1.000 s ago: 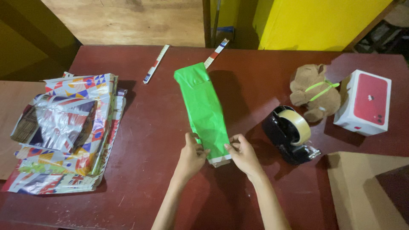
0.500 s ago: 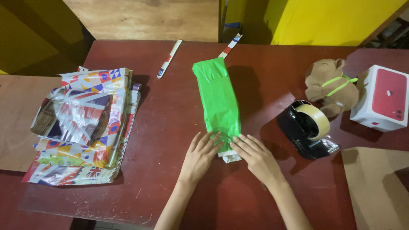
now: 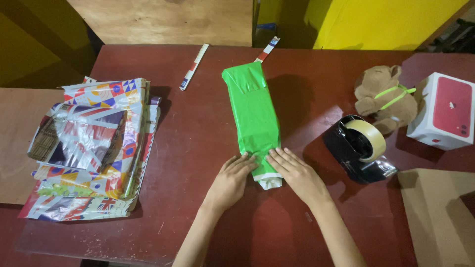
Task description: The person wraps a rectangular item in green paper, folds the edges, and secures them with tape. Then the person wraps a small stuffed animal in patterned wrapping paper, folds the paper around it, and tapes the seams.
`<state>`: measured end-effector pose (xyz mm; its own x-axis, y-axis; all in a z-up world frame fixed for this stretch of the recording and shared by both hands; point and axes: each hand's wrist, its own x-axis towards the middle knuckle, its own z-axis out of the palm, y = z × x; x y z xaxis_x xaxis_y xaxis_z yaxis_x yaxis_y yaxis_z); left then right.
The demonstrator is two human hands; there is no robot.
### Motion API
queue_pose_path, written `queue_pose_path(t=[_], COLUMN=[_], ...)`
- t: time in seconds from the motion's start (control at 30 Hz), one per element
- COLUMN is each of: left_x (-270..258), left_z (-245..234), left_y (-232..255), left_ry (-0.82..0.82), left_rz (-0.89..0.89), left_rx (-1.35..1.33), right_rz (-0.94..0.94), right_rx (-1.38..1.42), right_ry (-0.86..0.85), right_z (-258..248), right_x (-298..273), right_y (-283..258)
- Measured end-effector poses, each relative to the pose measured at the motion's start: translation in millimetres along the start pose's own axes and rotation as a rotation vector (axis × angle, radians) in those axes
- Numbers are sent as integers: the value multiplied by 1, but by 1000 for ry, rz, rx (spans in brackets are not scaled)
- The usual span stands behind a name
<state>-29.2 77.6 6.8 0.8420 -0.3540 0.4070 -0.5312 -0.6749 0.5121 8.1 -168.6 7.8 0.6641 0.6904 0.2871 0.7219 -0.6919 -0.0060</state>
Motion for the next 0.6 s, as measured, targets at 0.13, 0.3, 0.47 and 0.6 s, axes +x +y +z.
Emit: queue_pose_path(t=[0.13,0.3,0.47,0.6], left_x=[-3,13,33,47], left_z=[-6,0,-2,-1], left_y=[-7,-23,-21,-10], left_ry=[174,439,260,81], left_rz=[-388,-584,-694,-806], left_rx=[-448,-536,-370,-164], right_rz=[130,587,731,711], right_rx=[337,928,957,736], right_ry=[156,443,382,268], right_z=[2,12,22,9], right_x=[-7,-3,20,33], right_y=[1,11,9,2])
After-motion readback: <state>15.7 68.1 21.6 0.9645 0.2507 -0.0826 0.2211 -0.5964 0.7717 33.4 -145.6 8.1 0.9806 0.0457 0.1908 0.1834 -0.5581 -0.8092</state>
